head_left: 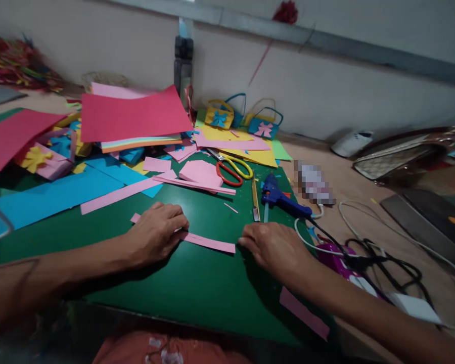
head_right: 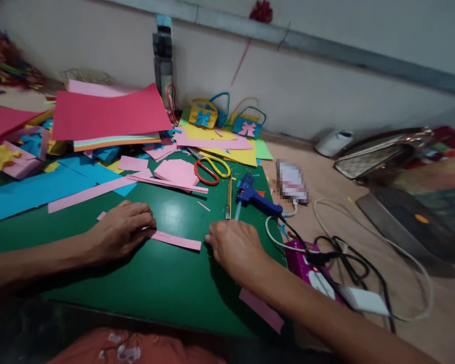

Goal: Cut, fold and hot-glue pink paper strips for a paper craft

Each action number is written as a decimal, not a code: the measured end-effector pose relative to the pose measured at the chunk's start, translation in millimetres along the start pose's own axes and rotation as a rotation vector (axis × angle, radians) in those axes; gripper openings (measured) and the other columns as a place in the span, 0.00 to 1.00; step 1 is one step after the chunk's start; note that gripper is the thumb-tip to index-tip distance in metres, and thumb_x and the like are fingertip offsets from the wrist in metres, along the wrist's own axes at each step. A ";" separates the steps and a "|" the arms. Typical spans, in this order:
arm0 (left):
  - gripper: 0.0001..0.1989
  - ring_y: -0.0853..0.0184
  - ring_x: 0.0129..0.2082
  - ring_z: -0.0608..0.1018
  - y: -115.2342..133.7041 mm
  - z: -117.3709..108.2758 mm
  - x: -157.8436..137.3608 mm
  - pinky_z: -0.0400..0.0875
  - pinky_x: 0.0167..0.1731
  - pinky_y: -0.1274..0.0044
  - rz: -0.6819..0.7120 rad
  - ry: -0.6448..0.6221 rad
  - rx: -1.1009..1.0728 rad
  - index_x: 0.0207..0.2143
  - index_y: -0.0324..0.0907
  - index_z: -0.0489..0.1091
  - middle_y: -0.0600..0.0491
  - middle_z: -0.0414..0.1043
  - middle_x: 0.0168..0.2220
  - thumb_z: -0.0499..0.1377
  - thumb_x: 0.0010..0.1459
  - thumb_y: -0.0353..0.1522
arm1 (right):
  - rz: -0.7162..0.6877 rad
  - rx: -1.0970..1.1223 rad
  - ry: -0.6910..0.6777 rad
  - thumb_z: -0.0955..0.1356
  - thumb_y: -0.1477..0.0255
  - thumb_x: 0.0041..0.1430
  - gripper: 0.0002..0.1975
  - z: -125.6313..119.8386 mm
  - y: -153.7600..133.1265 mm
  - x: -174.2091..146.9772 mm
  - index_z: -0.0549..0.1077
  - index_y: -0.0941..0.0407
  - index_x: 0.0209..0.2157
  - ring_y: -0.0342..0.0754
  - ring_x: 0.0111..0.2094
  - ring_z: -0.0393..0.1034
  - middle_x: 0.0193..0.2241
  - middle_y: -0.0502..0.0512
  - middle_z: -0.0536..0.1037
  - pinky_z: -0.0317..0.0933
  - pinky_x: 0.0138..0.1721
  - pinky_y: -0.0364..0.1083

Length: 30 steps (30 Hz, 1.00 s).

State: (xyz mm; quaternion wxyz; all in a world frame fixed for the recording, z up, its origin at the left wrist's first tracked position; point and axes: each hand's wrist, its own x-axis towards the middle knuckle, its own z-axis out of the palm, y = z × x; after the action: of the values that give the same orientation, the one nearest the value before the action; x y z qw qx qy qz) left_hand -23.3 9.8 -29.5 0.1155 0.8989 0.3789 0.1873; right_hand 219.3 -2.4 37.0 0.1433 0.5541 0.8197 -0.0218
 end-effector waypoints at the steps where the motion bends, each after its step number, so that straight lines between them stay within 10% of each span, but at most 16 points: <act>1: 0.08 0.65 0.33 0.70 1.0 0.0 0.8 0.56 0.34 0.72 -0.007 -0.005 0.002 0.33 0.41 0.67 0.52 0.69 0.32 0.49 0.62 0.30 | -0.030 -0.032 0.062 0.62 0.73 0.61 0.12 0.5 -5.6 -2.4 0.73 0.56 0.26 0.44 0.24 0.64 0.25 0.52 0.74 0.45 0.23 0.44; 8: 0.07 0.65 0.32 0.69 9.8 2.5 7.7 0.56 0.33 0.73 -0.050 0.010 0.061 0.32 0.40 0.67 0.52 0.68 0.31 0.50 0.61 0.29 | -0.396 -0.269 0.392 0.64 0.81 0.54 0.09 20.3 -52.0 -0.5 0.71 0.62 0.38 0.51 0.30 0.66 0.31 0.58 0.74 0.58 0.29 0.49; 19: 0.12 0.65 0.31 0.67 11.6 2.2 9.0 0.55 0.32 0.72 -0.006 -0.036 0.098 0.31 0.40 0.68 0.51 0.68 0.31 0.47 0.63 0.31 | -0.360 -0.436 0.659 0.63 0.84 0.43 0.07 37.3 -61.8 16.2 0.69 0.60 0.22 0.50 0.19 0.61 0.17 0.56 0.68 0.51 0.21 0.48; 26: 0.11 0.64 0.33 0.68 9.6 -9.7 20.6 0.58 0.38 0.69 -0.204 -0.059 -0.366 0.27 0.39 0.69 0.49 0.71 0.30 0.51 0.59 0.31 | -0.452 -0.126 0.446 0.63 0.85 0.47 0.09 -4.4 -38.6 32.5 0.69 0.57 0.24 0.49 0.25 0.67 0.20 0.54 0.73 0.59 0.34 0.50; 30: 0.15 0.69 0.24 0.70 7.9 -29.9 32.8 0.61 0.26 0.77 -0.366 -0.077 -0.607 0.26 0.38 0.68 0.51 0.71 0.23 0.50 0.60 0.37 | -0.363 0.203 0.371 0.60 0.75 0.59 0.10 -44.2 -6.6 49.5 0.72 0.58 0.36 0.49 0.33 0.70 0.33 0.57 0.78 0.59 0.42 0.50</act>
State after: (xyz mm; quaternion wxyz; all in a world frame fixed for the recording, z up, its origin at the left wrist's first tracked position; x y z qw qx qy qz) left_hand -9.9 30.0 8.5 0.4229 0.7473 0.4561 0.2338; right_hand 186.9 48.3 65.7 -0.0715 0.4042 0.9115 -0.0274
